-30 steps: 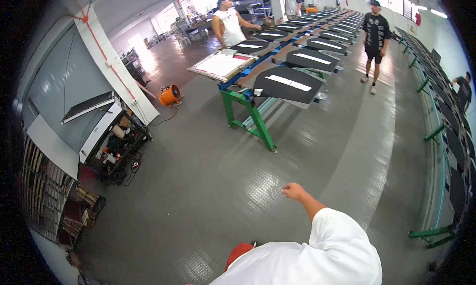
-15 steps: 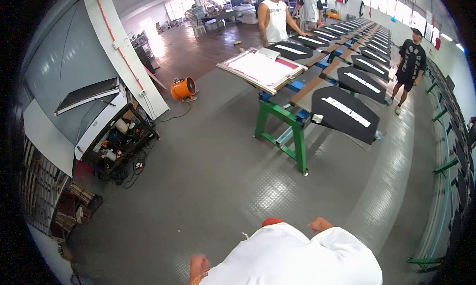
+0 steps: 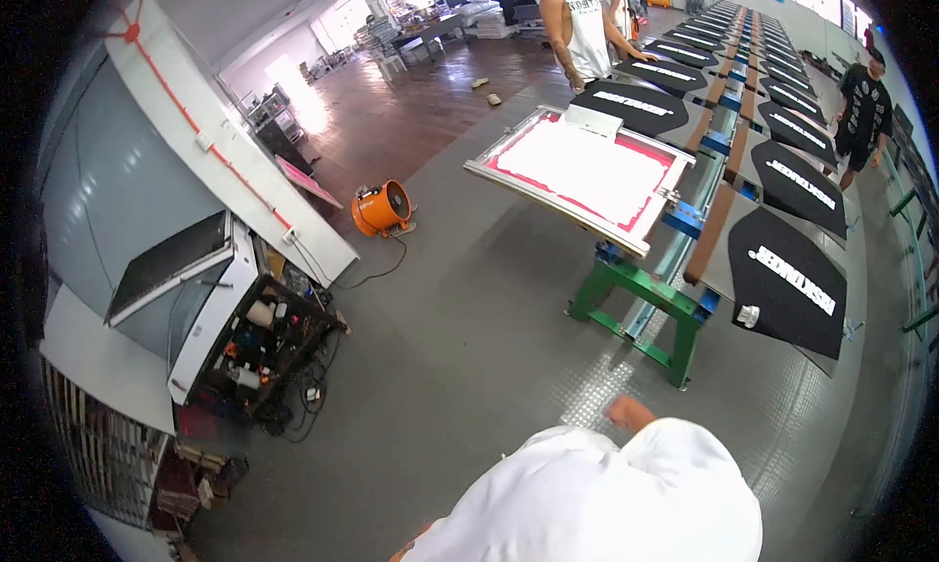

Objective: Using a squeegee to apply ink to garments through a silk screen at a screen printing station.

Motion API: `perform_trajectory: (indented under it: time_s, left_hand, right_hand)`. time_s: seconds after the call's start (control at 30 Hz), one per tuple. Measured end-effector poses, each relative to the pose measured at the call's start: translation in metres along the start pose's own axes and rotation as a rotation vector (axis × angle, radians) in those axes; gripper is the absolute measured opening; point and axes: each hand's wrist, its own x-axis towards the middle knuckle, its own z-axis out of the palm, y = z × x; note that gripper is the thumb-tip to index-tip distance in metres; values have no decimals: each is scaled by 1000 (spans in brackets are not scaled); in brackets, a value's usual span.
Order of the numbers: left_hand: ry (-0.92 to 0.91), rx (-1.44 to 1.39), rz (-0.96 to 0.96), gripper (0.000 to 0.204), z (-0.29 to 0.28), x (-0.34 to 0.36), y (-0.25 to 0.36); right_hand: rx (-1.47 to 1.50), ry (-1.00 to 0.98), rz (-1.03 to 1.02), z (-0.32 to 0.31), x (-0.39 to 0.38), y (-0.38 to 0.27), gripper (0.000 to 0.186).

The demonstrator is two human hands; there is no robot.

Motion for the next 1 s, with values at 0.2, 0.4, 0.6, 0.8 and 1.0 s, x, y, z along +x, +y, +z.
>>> perform_trajectory:
  time_s: [0.2,0.4,0.6,0.8,1.0]
  left_hand:
    - [175,-573,-165,15,-82,126,-11]
    - [319,-1111,-352,16,-179,267,-62]
    - [115,144,502,18,-276,416,-156]
    - [124,-861,-349,11,-470,658,-151]
    - [40,-1012,-232,25,-506,767,-6]
  right_hand:
    - [140,138,-516,-103,69,-242,27]
    - [614,89,-525,-107,69,-392,20]
    - [463,50,-458,-86,65,-469,27]
    - [717,208,-443,-144,84,-554,30]
    - [1259,301,-674,-236,156,-618,21]
